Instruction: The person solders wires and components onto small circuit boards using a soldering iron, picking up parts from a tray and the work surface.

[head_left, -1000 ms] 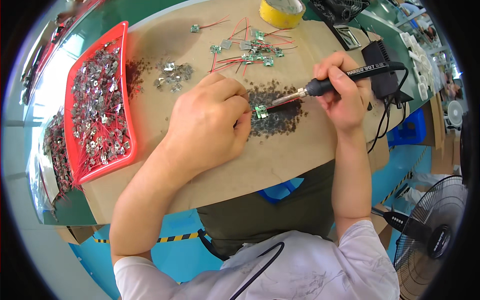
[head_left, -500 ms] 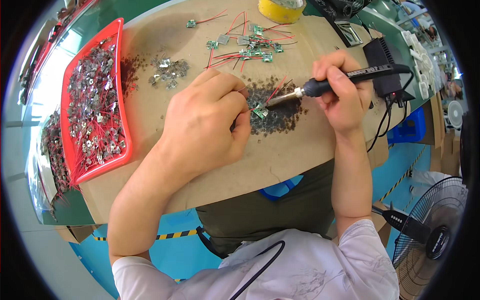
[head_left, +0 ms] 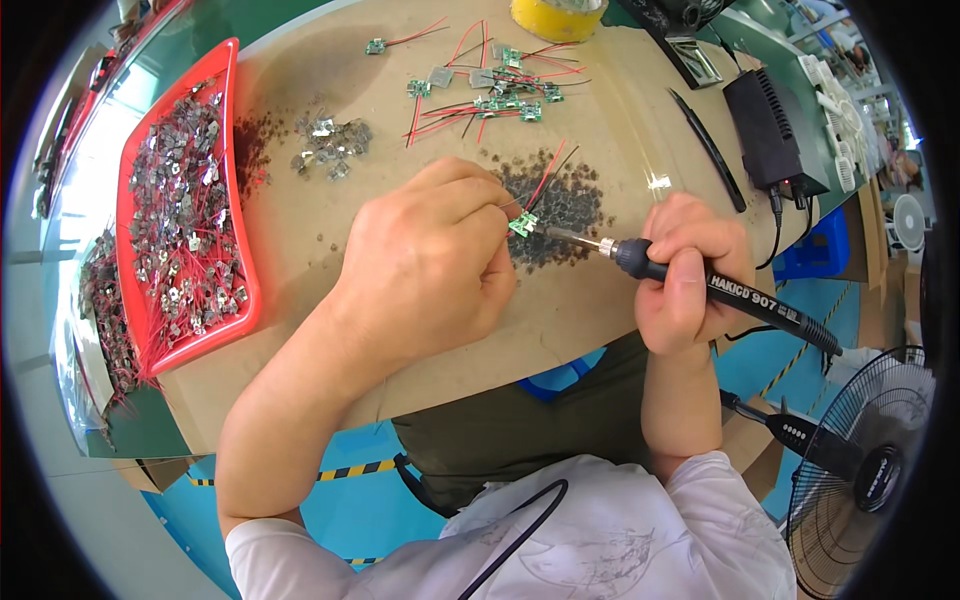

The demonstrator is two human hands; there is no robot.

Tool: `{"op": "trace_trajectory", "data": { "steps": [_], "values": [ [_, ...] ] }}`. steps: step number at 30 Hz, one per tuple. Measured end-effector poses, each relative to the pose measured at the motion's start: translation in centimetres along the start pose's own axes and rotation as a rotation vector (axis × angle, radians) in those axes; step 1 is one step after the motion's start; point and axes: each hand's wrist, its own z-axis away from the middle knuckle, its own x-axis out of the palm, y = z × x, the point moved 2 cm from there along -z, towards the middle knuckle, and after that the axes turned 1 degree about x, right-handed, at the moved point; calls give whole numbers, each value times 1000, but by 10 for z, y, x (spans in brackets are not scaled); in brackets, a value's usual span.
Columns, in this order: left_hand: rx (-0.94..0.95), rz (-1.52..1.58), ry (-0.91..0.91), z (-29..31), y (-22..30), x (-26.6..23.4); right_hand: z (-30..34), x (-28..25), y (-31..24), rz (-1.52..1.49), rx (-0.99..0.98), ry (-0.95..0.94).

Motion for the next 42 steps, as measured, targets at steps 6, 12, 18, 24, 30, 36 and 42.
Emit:
{"op": "trace_trajectory", "data": {
  "steps": [6, 12, 18, 24, 30, 36, 42],
  "values": [
    [-30, -29, 7, 1, 2, 2, -3, 5, -2, 44, 1, -52],
    [-38, -47, 24, 0, 5, 4, -6, 8, -4, 99, -21, -103],
    [-46, -48, 30, -1, 5, 5, -8, 8, -4, 116, -30, -148],
    [-43, -49, 30, -1, 5, 5, -8, 8, -6, 135, -18, -185],
    [-44, -43, 25, -1, 5, 5, -7, 7, -7, 138, -21, -197],
    [-54, -45, 19, -1, 5, 4, -7, 8, -7, 166, -39, -200],
    [-54, -49, 21, -1, 5, 5, -7, 7, -8, 154, -49, -204]
  ]
}}
